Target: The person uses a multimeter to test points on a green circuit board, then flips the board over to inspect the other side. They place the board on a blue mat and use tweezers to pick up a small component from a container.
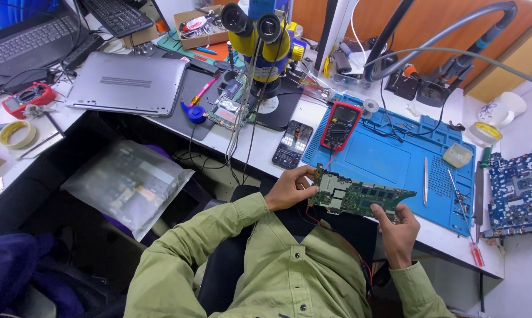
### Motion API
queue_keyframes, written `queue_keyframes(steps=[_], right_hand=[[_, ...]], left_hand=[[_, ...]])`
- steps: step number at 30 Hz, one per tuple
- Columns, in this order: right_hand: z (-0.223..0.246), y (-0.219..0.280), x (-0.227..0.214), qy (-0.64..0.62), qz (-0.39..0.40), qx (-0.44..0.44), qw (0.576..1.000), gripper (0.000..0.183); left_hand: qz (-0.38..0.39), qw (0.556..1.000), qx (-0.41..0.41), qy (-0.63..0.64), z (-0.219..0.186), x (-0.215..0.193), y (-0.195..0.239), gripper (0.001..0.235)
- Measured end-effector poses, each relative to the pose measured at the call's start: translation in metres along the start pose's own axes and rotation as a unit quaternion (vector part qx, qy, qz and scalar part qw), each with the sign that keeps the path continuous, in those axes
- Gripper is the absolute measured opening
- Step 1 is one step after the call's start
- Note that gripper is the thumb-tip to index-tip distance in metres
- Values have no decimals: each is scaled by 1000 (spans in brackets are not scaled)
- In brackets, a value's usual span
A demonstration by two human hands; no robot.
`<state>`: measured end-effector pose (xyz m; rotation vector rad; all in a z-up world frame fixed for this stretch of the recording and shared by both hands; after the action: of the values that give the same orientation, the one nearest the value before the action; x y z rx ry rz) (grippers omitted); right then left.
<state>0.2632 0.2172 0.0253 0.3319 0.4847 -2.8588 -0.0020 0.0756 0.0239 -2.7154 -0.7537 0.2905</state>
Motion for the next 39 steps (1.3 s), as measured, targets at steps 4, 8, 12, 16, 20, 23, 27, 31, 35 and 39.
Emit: queue_keyframes(steps=[4, 8, 12, 16, 20, 23, 27, 31, 35, 39], right_hand=[[3, 0, 0, -6, -6, 23, 1000, 40], [3, 0, 0, -4, -3, -4, 1000, 41], [-1, -2, -2, 22, -8, -47, 999, 39], [5, -1, -1, 20, -9, -39, 999, 41], [13, 1, -1, 24, -10, -29, 999, 50], [10, -1, -1, 28, -13, -24, 999, 52], [5, -2, -1, 36, -7, -35, 999, 50], [10, -1, 1, 32, -1, -38, 999, 50], [11, -1, 2, 34, 2, -44, 998, 52], [9, -1, 3, 37, 3, -44, 998, 50]], left_hand=[[9, 1000, -6, 7, -2, 1, 1, 29], [8, 1000, -10, 7, -4, 1, 2, 32], [7, 1000, -6, 6, -4, 1, 1, 29], [11, 1000, 2, 2, -6, 1, 1, 27], [17, 1000, 12, 5, -8, 2, 3, 27], [22, 1000, 16, -3, -8, 3, 3, 30], [18, 1000, 14, 1, -14, 2, 2, 27], [8, 1000, 12, -12, -11, 1, 1, 29], [-4, 1000, 12, -12, -12, -1, 0, 25], [-19, 999, 12, -24, -10, -3, -1, 25]])
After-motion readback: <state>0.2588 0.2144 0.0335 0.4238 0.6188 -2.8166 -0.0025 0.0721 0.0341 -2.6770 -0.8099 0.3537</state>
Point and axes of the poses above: each hand's wrist, its own y-axis away from the middle knuckle, its own x-axis out of the palm, z = x × y, the point moved 9 cm from there along -y, towards the middle knuckle, and after that the axes turned 9 degrees about -z, right-handed, at the moved point
